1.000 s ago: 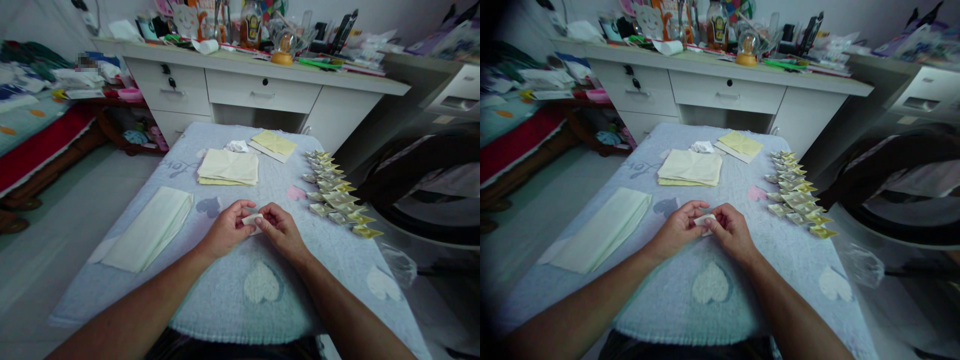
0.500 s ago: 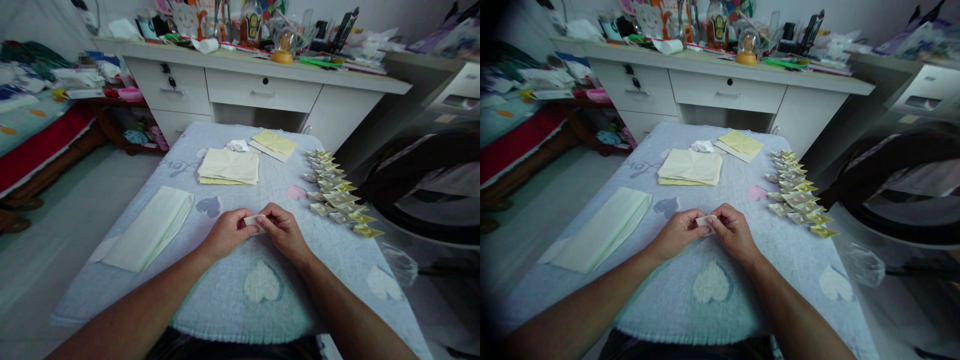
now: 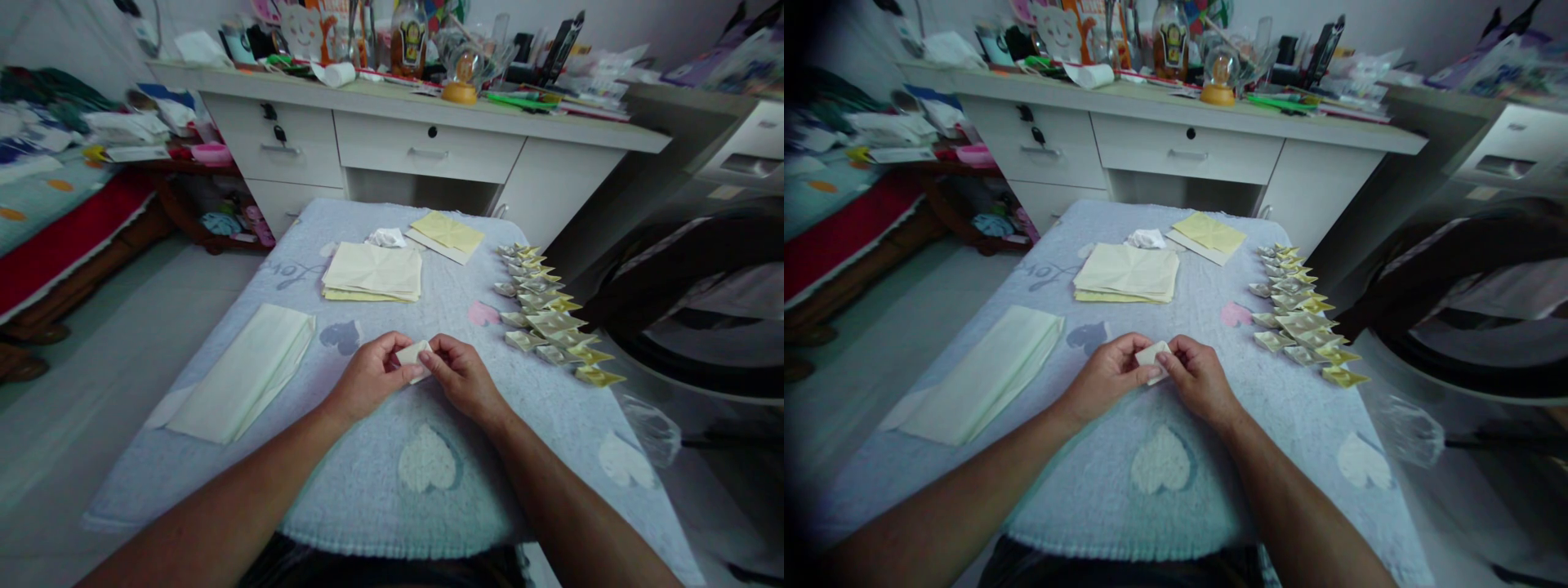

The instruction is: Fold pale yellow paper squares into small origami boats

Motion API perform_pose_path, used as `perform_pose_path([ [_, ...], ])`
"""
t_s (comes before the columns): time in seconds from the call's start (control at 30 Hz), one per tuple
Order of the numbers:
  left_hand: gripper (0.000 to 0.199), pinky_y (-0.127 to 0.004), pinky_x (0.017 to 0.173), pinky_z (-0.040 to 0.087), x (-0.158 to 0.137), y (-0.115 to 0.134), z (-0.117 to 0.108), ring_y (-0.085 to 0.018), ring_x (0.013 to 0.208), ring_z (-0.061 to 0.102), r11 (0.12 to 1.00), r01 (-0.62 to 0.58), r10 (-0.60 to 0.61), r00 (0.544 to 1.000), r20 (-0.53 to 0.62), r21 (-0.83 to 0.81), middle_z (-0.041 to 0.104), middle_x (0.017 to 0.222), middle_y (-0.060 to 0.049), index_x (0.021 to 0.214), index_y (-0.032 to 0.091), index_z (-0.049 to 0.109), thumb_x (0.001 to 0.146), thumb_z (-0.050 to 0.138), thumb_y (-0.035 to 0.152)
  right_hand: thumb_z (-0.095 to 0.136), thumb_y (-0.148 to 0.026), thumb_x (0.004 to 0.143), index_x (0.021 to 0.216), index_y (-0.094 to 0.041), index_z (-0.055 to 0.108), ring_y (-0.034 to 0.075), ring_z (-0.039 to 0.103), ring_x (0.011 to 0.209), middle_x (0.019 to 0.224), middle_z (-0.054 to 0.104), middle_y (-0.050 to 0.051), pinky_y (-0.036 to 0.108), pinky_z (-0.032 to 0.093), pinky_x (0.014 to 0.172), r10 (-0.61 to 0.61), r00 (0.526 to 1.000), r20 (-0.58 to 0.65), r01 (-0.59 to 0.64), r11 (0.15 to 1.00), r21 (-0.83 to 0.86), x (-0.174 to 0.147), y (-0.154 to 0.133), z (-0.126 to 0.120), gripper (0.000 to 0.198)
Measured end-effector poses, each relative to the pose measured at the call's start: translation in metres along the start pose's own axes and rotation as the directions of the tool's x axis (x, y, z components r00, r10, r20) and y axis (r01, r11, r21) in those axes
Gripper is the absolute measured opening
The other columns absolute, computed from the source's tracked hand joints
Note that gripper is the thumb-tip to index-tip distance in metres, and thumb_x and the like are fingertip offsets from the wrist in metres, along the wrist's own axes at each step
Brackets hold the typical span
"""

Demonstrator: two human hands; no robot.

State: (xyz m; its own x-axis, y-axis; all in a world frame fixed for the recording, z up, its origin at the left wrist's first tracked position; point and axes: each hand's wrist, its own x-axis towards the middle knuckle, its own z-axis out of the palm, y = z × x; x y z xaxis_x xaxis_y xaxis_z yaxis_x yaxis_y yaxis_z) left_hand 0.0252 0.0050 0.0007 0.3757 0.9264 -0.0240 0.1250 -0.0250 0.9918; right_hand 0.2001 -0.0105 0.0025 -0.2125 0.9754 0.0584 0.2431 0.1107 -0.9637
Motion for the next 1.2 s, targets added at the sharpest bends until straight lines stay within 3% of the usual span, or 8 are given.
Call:
perform_pose_path([
  [0.07,0.024,-0.022,0.066,0.045,0.001,-0.002,-0.001,-0.011,0.075,0.057,0.997,-0.032,0.03,0.999,-0.035,-0.067,0.06,0.085,0.0,0.1,0.017,0.057,0.081,0.065,0.03,0.056,-0.04,0.089,0.075,-0.018,0.056,0.011,0.044,0.057,0.063,0.05,-0.003,0.023,0.034,0.054,0.027,1.0,0.012,-0.027,1.0,-0.003,0.001,0.002,-0.001,0.026],
  [0.2,0.015,-0.022,0.067,0.046,0.002,-0.005,-0.004,-0.01,0.072,0.056,0.998,-0.052,0.051,0.998,-0.023,-0.045,0.057,0.08,0.002,0.097,0.018,0.056,0.082,0.059,0.022,0.055,-0.035,0.088,0.079,-0.019,0.056,0.011,0.047,0.057,0.064,0.053,-0.003,0.023,0.035,0.055,0.013,1.0,0.004,-0.012,0.99,-0.139,0.0,0.002,0.0,0.018],
  [0.33,0.004,-0.021,0.062,0.043,0.001,-0.005,-0.006,-0.01,0.065,0.053,0.983,-0.068,0.072,0.997,-0.018,0.172,0.055,0.071,0.004,0.087,0.018,0.058,0.083,0.057,0.018,0.057,-0.022,0.084,0.095,-0.02,0.052,0.012,0.048,0.058,0.066,0.052,-0.005,0.023,0.034,0.057,-0.067,0.997,-0.046,0.046,0.932,-0.36,-0.001,-0.001,0.001,0.013],
  [0.43,0.006,-0.023,0.063,0.042,0.001,-0.006,-0.006,-0.011,0.064,0.053,0.932,-0.098,0.117,0.993,-0.034,0.349,0.056,0.07,0.003,0.084,0.018,0.06,0.082,0.055,0.015,0.052,-0.014,0.083,0.093,-0.02,0.051,0.014,0.051,0.065,0.072,0.055,-0.003,0.025,0.037,0.062,-0.104,0.995,-0.007,0.09,0.89,-0.448,-0.001,0.0,0.0,0.012],
  [0.7,0.013,-0.034,0.085,0.045,0.0,-0.007,-0.008,-0.02,0.094,0.056,0.708,-0.219,0.274,0.961,0.025,0.671,0.06,0.095,-0.004,0.092,0.019,0.064,0.083,0.057,0.014,0.053,-0.011,0.082,0.091,-0.017,0.058,0.021,0.051,0.085,0.086,0.06,0.006,0.033,0.039,0.079,-0.165,0.983,0.074,0.175,0.757,-0.629,0.001,0.006,0.0,0.012],
  [1.0,0.015,-0.035,0.087,0.044,0.005,-0.012,-0.017,-0.02,0.095,0.056,0.658,-0.341,0.288,0.938,0.193,0.672,0.063,0.095,-0.004,0.091,0.019,0.067,0.084,0.056,0.012,0.061,-0.012,0.075,0.1,-0.018,0.062,0.023,0.048,0.094,0.097,0.057,0.007,0.036,0.038,0.086,-0.129,0.973,0.194,0.225,0.74,-0.634,-0.002,-0.001,-0.009,0.026],
  [1.2,0.032,-0.036,0.093,0.044,0.003,-0.007,-0.022,-0.021,0.1,0.055,0.652,-0.367,0.262,0.93,0.258,0.664,0.062,0.102,-0.006,0.099,0.018,0.066,0.071,0.059,0.004,0.066,-0.015,0.078,0.102,-0.018,0.063,0.022,0.048,0.095,0.1,0.058,0.007,0.036,0.038,0.086,-0.156,0.966,0.206,0.252,0.744,-0.618,-0.003,-0.001,-0.01,0.024],
])
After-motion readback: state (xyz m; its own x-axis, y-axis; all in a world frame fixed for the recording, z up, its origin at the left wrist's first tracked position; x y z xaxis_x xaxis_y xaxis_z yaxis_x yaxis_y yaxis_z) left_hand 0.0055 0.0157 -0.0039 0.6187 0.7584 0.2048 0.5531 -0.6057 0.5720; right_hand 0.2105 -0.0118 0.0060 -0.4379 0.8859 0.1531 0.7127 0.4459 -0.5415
